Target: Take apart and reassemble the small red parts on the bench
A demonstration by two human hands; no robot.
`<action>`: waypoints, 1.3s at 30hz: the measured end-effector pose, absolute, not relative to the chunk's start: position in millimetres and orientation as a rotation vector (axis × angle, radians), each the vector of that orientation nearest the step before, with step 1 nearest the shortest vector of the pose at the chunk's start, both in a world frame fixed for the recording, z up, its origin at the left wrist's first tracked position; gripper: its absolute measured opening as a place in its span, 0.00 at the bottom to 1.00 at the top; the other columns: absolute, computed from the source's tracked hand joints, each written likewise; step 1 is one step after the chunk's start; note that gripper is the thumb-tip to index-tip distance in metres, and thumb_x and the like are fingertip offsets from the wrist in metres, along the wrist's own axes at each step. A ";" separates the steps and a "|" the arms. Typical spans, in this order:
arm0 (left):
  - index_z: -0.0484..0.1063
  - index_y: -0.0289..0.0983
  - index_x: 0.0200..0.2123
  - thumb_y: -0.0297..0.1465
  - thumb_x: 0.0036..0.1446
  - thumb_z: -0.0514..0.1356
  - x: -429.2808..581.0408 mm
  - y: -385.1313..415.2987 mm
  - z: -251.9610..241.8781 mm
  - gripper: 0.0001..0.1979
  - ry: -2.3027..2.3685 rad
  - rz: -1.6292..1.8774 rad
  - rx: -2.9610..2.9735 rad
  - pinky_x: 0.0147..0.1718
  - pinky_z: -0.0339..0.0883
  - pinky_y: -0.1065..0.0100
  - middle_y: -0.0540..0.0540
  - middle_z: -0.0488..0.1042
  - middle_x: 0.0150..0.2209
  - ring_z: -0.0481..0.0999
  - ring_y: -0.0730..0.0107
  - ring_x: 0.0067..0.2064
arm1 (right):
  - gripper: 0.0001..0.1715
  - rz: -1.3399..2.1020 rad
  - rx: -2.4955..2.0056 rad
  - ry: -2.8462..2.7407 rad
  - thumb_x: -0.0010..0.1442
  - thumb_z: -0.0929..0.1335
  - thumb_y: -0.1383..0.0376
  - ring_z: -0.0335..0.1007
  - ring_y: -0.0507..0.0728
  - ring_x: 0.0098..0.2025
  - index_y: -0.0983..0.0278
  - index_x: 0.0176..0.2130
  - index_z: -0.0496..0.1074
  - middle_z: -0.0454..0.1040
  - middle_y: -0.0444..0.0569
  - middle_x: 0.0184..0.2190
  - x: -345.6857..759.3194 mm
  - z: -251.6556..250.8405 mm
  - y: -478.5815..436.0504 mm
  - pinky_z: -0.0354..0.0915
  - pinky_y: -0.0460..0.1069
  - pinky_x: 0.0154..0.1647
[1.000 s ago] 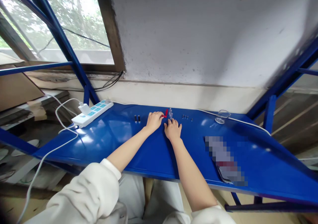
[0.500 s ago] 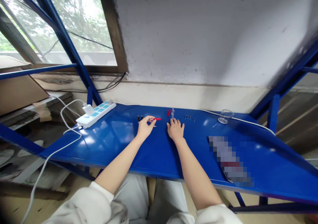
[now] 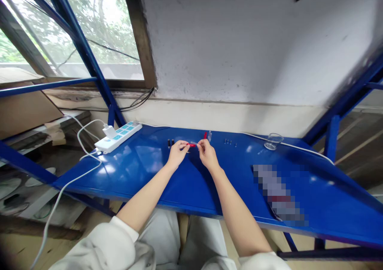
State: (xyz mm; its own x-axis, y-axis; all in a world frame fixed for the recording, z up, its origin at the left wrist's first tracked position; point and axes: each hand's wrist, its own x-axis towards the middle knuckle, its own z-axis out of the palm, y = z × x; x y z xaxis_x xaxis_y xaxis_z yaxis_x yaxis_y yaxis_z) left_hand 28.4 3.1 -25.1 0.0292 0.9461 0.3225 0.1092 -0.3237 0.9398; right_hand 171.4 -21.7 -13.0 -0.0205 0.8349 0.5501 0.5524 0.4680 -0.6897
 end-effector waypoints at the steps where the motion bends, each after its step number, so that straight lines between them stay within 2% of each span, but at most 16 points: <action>1: 0.67 0.34 0.33 0.32 0.50 0.58 28.9 4.4 -26.0 0.07 1.089 1.394 1.475 0.32 0.69 0.67 0.43 0.75 0.31 0.75 0.68 0.34 | 0.09 0.365 -1.183 -1.698 0.59 0.57 0.59 0.62 0.51 0.24 0.62 0.35 0.59 0.65 0.43 0.23 171.2 -13.4 -21.8 0.59 0.46 0.28; 4: 0.67 0.33 0.33 0.30 0.49 0.59 29.7 5.1 -24.3 0.08 1.051 1.425 1.295 0.29 0.69 0.68 0.43 0.74 0.30 0.75 0.67 0.33 | 0.09 0.387 -1.165 -1.683 0.59 0.58 0.59 0.62 0.51 0.23 0.62 0.35 0.59 0.65 0.43 0.23 171.2 -15.0 -21.1 0.58 0.46 0.28; 8: 0.67 0.32 0.34 0.27 0.50 0.58 28.0 1.2 -14.6 0.06 1.111 1.484 1.156 0.30 0.67 0.70 0.43 0.74 0.30 0.75 0.69 0.33 | 0.10 0.391 -1.166 -1.666 0.59 0.58 0.59 0.62 0.51 0.23 0.62 0.36 0.60 0.66 0.43 0.23 172.1 -15.9 -20.3 0.58 0.46 0.27; 14: 0.67 0.31 0.35 0.28 0.51 0.57 25.3 -2.6 -4.2 0.07 1.182 1.488 1.013 0.31 0.64 0.71 0.40 0.75 0.34 0.76 0.68 0.35 | 0.10 0.400 -1.161 -1.670 0.59 0.58 0.59 0.62 0.50 0.23 0.62 0.36 0.61 0.67 0.44 0.23 171.6 -14.7 -21.4 0.58 0.45 0.26; 17: 0.67 0.31 0.35 0.29 0.51 0.57 25.1 -3.4 -3.5 0.07 1.154 1.452 1.015 0.28 0.62 0.73 0.39 0.75 0.35 0.76 0.68 0.34 | 0.10 0.401 -1.145 -1.661 0.59 0.58 0.59 0.63 0.50 0.24 0.62 0.36 0.61 0.67 0.44 0.24 171.2 -13.3 -22.6 0.58 0.45 0.28; 26: 0.64 0.33 0.32 0.30 0.51 0.56 22.2 -0.4 -7.6 0.06 1.010 1.338 1.005 0.19 0.53 0.76 0.43 0.75 0.28 0.73 0.73 0.23 | 0.10 0.462 -1.112 -1.642 0.59 0.58 0.59 0.62 0.50 0.24 0.62 0.36 0.61 0.67 0.44 0.24 172.6 -11.5 -22.8 0.58 0.45 0.27; 33: 0.65 0.33 0.31 0.33 0.51 0.57 24.3 -7.4 -4.2 0.08 0.894 1.157 1.116 0.19 0.54 0.76 0.45 0.74 0.26 0.71 0.77 0.21 | 0.12 0.463 -1.091 -1.642 0.58 0.59 0.57 0.64 0.51 0.25 0.63 0.36 0.62 0.67 0.45 0.24 170.0 -12.2 -22.3 0.60 0.46 0.28; 39: 0.64 0.34 0.33 0.36 0.51 0.57 27.8 -7.6 -7.3 0.10 0.871 1.129 1.323 0.20 0.56 0.76 0.46 0.74 0.28 0.71 0.77 0.21 | 0.16 0.381 -1.250 -1.624 0.60 0.56 0.58 0.67 0.52 0.27 0.64 0.42 0.63 0.70 0.48 0.27 171.8 -13.5 -22.0 0.61 0.47 0.30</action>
